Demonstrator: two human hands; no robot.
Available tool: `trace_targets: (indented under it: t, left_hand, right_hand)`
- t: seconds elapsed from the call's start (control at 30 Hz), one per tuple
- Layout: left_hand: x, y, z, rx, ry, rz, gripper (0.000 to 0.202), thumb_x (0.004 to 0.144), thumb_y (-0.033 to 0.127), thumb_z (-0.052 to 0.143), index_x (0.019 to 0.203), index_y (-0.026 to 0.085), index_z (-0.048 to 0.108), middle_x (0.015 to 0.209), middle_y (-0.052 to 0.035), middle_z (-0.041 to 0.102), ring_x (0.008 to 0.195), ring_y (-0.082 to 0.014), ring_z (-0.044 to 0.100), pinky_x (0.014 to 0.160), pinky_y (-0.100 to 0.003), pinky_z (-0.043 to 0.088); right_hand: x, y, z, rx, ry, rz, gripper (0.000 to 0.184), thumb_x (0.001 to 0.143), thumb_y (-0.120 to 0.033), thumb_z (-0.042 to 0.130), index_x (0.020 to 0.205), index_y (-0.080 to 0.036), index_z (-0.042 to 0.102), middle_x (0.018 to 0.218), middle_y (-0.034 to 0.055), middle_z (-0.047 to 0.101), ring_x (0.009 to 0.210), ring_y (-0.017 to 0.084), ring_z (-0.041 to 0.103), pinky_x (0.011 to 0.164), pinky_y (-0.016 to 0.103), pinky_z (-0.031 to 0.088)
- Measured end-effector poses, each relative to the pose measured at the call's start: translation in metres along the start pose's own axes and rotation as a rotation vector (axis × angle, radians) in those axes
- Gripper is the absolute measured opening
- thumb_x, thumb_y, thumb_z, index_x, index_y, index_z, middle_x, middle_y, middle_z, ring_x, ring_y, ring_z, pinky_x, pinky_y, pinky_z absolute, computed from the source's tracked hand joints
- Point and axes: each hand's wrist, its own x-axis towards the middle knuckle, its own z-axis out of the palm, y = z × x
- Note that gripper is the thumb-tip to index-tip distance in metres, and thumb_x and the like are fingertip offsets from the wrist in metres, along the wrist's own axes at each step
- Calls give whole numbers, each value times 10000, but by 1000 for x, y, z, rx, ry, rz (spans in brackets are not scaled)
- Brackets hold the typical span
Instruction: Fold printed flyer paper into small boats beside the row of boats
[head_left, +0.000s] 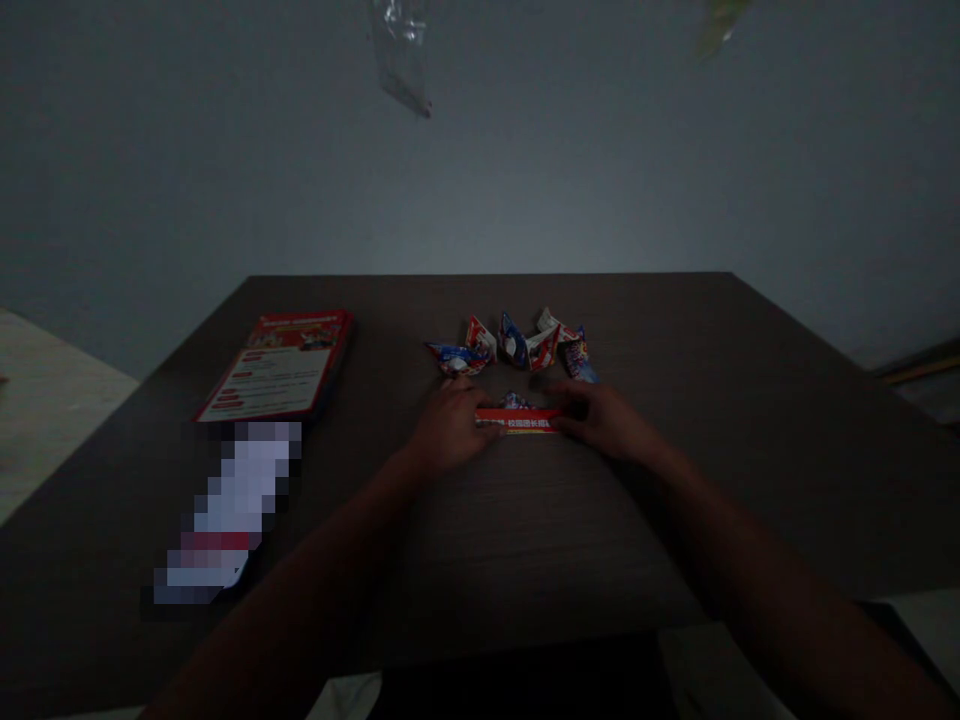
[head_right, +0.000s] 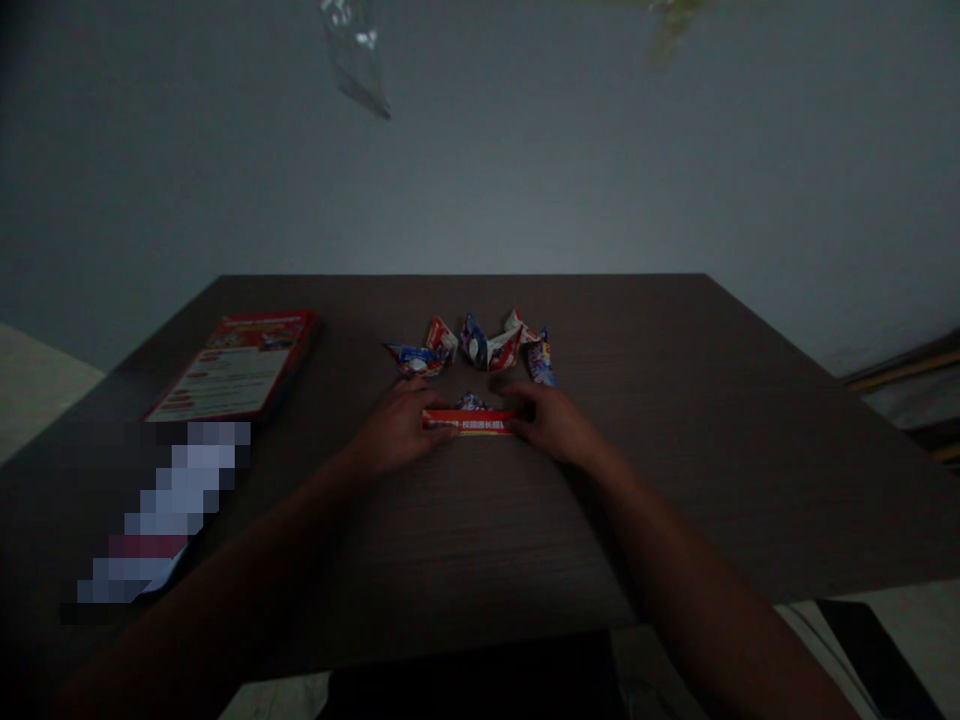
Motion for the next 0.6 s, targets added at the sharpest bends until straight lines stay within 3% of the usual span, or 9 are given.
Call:
trace_targets:
  t: [0.3, 0.6]
  left_hand:
    - [2, 1, 2, -41, -6, -38, 309, 739, 374, 660, 982, 185, 679, 1014, -79, 607, 1023, -253, 529, 890, -377, 421]
    - [1, 2, 4, -96, 30, -15, 204, 751, 321, 643, 889, 171, 635, 969, -72, 632, 969, -245, 553, 842, -366, 437]
  right_hand:
    - [0, 6, 4, 31, 8, -30, 419, 737, -237, 693, 1145, -194, 610, 948, 54, 689, 797, 179, 641, 728, 300, 502]
    - [-5, -7, -2, 52, 40, -68, 360, 742, -201, 663, 1100, -185, 622, 827, 28, 684, 721, 164, 628, 681, 287, 488]
